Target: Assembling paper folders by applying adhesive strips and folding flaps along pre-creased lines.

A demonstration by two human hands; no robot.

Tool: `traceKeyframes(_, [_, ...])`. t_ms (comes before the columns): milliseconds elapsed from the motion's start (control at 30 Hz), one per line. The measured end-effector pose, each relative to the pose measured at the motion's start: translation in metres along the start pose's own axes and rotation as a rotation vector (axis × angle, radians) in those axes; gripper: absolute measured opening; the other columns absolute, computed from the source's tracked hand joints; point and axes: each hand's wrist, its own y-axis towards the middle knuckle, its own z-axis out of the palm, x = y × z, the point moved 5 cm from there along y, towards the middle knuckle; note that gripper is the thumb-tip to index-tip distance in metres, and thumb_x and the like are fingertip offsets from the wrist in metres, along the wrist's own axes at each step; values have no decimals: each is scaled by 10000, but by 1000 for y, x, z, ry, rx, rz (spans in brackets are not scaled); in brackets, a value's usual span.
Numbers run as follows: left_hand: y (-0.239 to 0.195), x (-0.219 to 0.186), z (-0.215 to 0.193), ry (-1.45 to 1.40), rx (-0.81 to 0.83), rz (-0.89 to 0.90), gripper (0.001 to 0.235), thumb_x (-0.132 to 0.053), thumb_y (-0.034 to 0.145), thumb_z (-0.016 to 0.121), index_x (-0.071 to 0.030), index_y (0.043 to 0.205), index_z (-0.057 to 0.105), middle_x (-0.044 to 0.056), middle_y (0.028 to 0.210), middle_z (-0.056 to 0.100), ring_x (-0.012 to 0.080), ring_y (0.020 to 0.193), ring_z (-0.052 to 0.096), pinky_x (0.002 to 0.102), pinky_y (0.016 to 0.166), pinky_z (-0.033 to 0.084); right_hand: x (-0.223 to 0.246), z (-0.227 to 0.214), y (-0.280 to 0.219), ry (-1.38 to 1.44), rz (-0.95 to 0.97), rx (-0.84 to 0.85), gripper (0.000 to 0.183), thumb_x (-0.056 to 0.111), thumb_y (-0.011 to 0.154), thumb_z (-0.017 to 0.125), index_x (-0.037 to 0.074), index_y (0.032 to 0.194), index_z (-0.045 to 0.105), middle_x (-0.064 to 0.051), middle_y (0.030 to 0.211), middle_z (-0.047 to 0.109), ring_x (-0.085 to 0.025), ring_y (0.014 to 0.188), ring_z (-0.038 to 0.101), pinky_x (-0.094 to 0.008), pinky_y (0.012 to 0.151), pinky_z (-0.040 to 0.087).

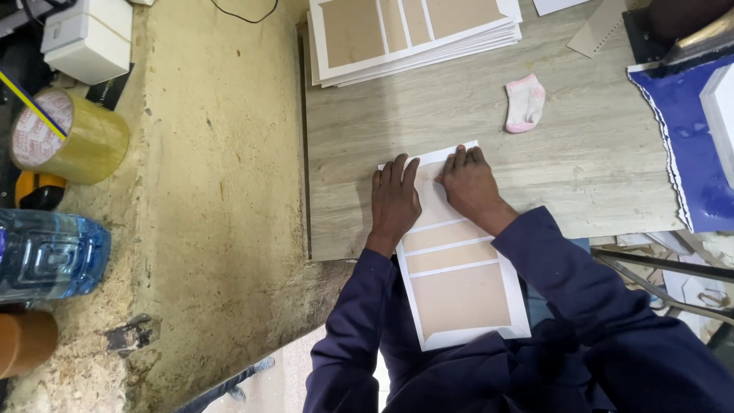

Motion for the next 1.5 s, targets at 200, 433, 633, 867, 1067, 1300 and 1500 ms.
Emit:
traceKeyframes(200, [0,-1,0,-67,-42,-31,492,-93,964,592,6,1443,639,219,1512,629,398,1427,599,534,1226,446,-130,-13,27,196,104,129,526,131,933,745,112,1458,721,-162,1419,743,-372,1323,701,-520,1107,539])
traceKeyframes(433, [-2,0,5,-51,-191,-25,403,-96,935,630,-47,1317,748,148,1403,728,314,1348,678,435,1202,492,-156,16,73,729,137,229,228,112,919,789,27,1127,824,-265,1109,803,-519,1136,730,-618,989,555])
traceKeyframes(633, [3,-2,-8,-46,-275,-59,345,-82,864,676,-56,1177,820,132,1261,801,302,1220,759,406,1109,564,-27,30,119,841,-266,243,87,104,830,841,138,899,800,-139,929,782,-418,970,762,-527,870,588])
traceKeyframes(867, [-5,3,6,58,-339,-162,281,-139,822,695,-163,1056,848,45,1111,843,234,1062,816,368,972,637,-37,-3,90,1149,-206,297,273,99,858,862,68,1098,736,-162,903,750,-329,836,733,-471,794,577])
traceKeyframes(1067, [-2,-2,-7,67,-367,-128,253,-117,765,697,-144,971,841,74,1010,850,260,966,831,383,903,657,-103,22,81,963,-65,465,170,96,843,883,87,1005,836,-139,930,824,-329,900,783,-465,834,600])
traceKeyframes(1300, [-11,-2,18,-50,-406,26,213,-133,724,680,-185,877,819,53,902,839,241,904,837,338,885,661,-15,6,113,930,-221,405,100,74,844,844,135,919,871,-120,869,828,-359,895,803,-468,852,609])
traceKeyframes(1500, [-5,-7,-10,-74,-441,82,193,-79,697,685,-169,825,798,50,772,800,240,744,818,311,764,666,30,6,131,780,-283,389,155,42,856,767,165,859,861,-111,842,819,-381,835,793,-467,785,611])
